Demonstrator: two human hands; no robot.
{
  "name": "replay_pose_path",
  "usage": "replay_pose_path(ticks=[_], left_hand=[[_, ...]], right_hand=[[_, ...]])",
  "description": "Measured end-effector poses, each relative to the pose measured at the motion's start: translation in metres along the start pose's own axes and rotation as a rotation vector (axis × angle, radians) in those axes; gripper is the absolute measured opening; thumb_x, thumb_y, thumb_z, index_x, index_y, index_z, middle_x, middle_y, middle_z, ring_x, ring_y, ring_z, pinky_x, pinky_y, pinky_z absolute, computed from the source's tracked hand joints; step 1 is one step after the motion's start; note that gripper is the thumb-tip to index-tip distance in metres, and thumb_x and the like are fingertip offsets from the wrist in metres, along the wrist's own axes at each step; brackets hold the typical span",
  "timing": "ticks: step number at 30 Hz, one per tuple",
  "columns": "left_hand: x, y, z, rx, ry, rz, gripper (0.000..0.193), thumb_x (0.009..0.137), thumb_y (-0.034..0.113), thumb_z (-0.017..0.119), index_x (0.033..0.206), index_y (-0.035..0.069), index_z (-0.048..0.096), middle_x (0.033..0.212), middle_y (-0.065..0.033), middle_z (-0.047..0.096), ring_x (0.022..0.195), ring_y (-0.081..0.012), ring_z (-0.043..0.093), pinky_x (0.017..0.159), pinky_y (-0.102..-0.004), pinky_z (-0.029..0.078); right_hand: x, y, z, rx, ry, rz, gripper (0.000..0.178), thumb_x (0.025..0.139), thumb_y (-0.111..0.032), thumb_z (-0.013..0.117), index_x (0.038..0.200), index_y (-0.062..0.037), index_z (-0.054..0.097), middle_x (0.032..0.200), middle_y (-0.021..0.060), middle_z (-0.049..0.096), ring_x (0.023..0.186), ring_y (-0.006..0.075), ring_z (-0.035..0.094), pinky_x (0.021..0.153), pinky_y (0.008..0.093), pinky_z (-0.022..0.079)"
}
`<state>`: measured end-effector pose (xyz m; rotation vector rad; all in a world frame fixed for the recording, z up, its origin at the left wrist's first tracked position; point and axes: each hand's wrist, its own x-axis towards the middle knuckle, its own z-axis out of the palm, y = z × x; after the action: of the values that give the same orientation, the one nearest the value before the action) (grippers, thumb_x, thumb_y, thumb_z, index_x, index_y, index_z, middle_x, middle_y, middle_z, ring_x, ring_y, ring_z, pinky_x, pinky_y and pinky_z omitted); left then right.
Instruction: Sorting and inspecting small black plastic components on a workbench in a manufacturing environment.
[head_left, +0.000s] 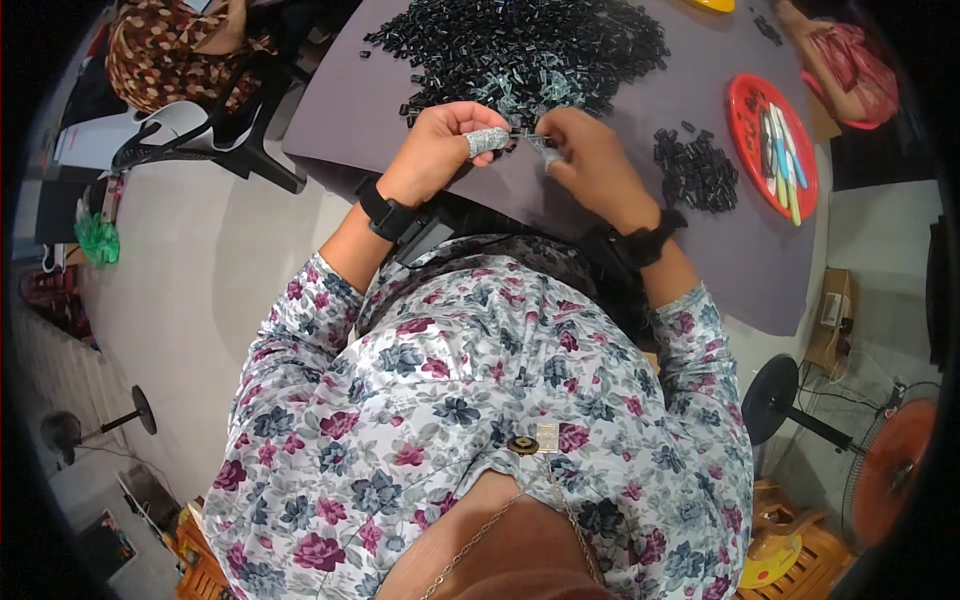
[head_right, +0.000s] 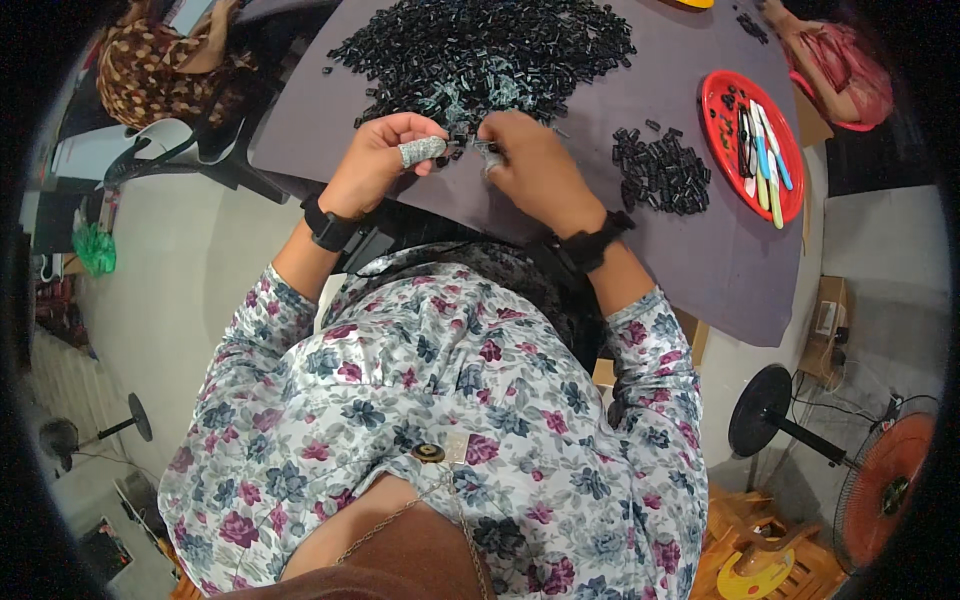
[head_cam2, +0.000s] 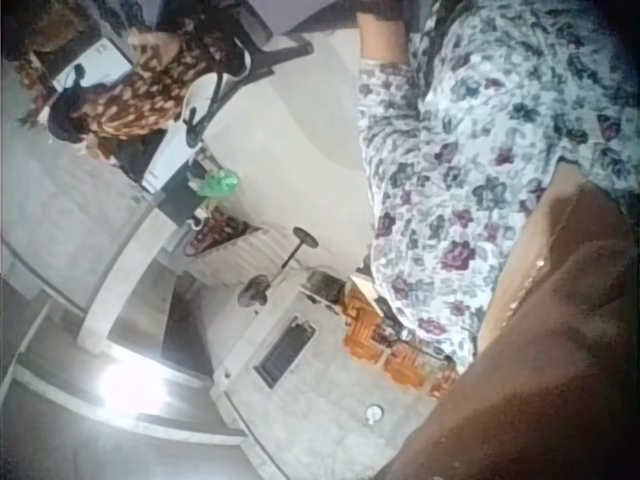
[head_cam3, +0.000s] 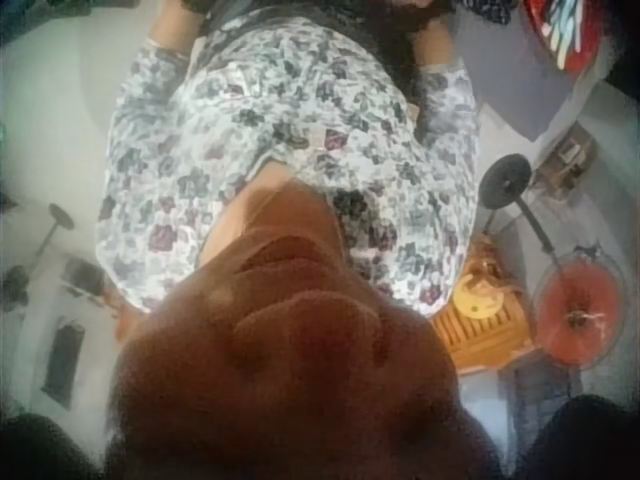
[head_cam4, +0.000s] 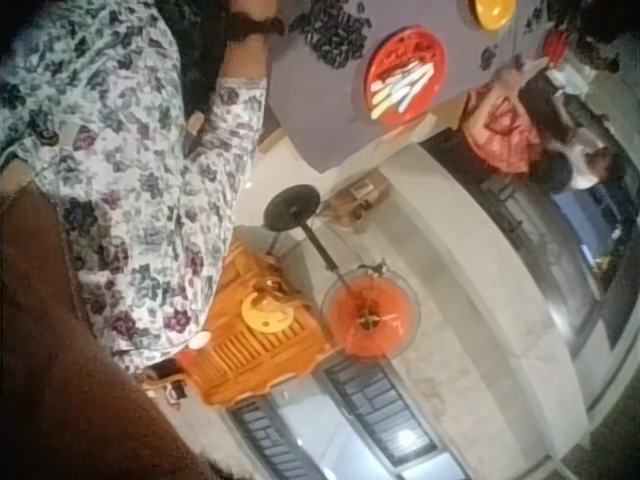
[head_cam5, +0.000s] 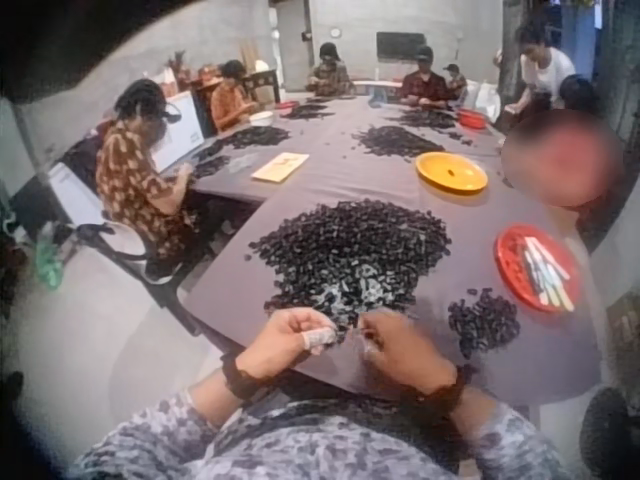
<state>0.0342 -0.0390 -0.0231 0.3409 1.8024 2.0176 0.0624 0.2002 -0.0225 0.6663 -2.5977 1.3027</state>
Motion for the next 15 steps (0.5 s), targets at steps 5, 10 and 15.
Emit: replay_pose_path(ticks=[5,10,15], left_hand=[[0.000,-0.001,0.005,0.019,-0.087,0.028,0.015,0.097,0.003,0.065,0.110,0.000,0.071,0.098,-0.0047,0.074,0.082,-0.0059,0.065,0.071,-0.0194,0.053],[0.001,0.001,0.016,0.028,-0.125,0.032,0.016,0.097,0.001,0.064,0.111,0.000,0.071,0.097,-0.0033,0.073,0.082,-0.0053,0.065,0.072,-0.0193,0.052],[0.000,0.003,0.022,0.050,-0.117,0.032,0.016,0.096,0.000,0.064,0.110,0.000,0.071,0.095,-0.0028,0.073,0.081,-0.0048,0.064,0.071,-0.0189,0.051]], right_hand=[[-0.008,-0.002,-0.018,0.423,-0.065,0.243,0.023,0.090,-0.001,0.065,0.113,0.0014,0.070,0.095,0.0057,0.071,0.082,0.0113,0.067,0.070,0.0255,0.053],[-0.016,-0.004,-0.019,0.652,-0.037,0.290,0.021,0.097,-0.003,0.062,0.115,0.0019,0.070,0.094,0.0092,0.074,0.084,0.0132,0.071,0.075,0.0255,0.057],[-0.020,-0.001,-0.013,0.818,0.018,0.299,0.020,0.095,-0.001,0.063,0.113,0.0047,0.070,0.095,0.0116,0.074,0.084,0.0172,0.075,0.072,0.0270,0.060]])
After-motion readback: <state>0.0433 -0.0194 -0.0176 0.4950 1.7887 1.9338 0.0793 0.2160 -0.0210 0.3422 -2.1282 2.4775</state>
